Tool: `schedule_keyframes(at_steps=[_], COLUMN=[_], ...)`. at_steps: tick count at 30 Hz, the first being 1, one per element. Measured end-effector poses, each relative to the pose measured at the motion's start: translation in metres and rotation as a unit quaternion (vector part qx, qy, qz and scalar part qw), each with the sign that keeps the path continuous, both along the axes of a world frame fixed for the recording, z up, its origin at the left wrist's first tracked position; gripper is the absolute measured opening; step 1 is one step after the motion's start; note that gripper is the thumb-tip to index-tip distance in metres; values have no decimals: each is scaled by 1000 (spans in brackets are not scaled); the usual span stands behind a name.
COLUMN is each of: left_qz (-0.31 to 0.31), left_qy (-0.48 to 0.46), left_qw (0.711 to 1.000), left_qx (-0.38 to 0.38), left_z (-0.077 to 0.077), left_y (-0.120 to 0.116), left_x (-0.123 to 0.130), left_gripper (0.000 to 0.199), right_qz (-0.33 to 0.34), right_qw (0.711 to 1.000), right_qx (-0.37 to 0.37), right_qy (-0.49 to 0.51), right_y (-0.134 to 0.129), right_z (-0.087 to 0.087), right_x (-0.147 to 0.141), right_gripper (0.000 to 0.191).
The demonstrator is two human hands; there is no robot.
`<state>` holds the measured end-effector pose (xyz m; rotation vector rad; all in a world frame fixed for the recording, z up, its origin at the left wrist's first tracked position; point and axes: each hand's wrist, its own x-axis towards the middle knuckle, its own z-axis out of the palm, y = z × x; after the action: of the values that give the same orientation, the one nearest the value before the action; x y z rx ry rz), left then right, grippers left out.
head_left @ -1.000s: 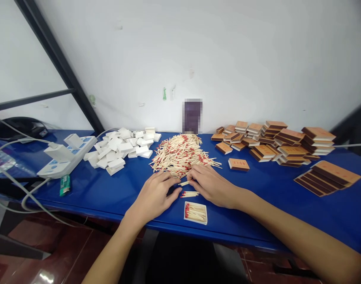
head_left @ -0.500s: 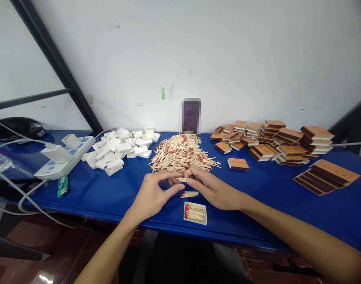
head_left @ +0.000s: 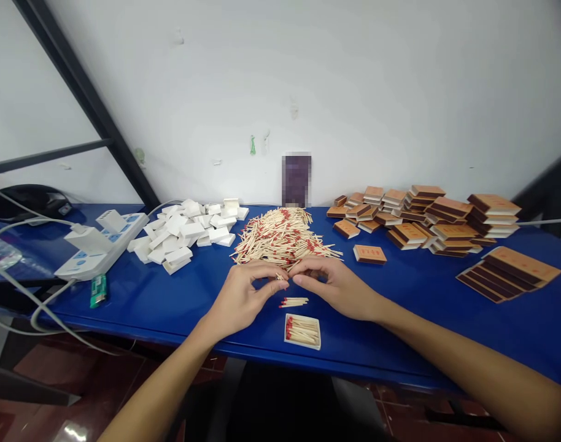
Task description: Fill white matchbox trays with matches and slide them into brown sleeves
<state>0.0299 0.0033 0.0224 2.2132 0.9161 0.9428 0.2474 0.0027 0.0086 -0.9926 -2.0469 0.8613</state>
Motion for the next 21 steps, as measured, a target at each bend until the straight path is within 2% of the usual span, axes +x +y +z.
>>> schedule_keyframes(at_steps=[2,5,10,15,21], left_qz=[-11,-38,-72,-89,-93], left_qy=[83,217,341,357,316], left_qw=[996,973,923,909,932], left_qx=[17,66,163,196,150], left_z=[4,8,10,9,6], left_y=[2,5,11,10,5], left_x=[-1,2,16,26,18], left_gripper=[15,16,18,18,29], right_qz=[-29,-43,-15,-2,15], right_qw=[998,991,994,991,979], right_qx=[50,104,89,103,102], right_qy=[-29,-66,-61,-82,-174], right_y=[2,5,4,2,4], right_z=[-1,-2,6,7,-1], right_x=[6,15,21,22,21], right_gripper=[19,17,17,21,15])
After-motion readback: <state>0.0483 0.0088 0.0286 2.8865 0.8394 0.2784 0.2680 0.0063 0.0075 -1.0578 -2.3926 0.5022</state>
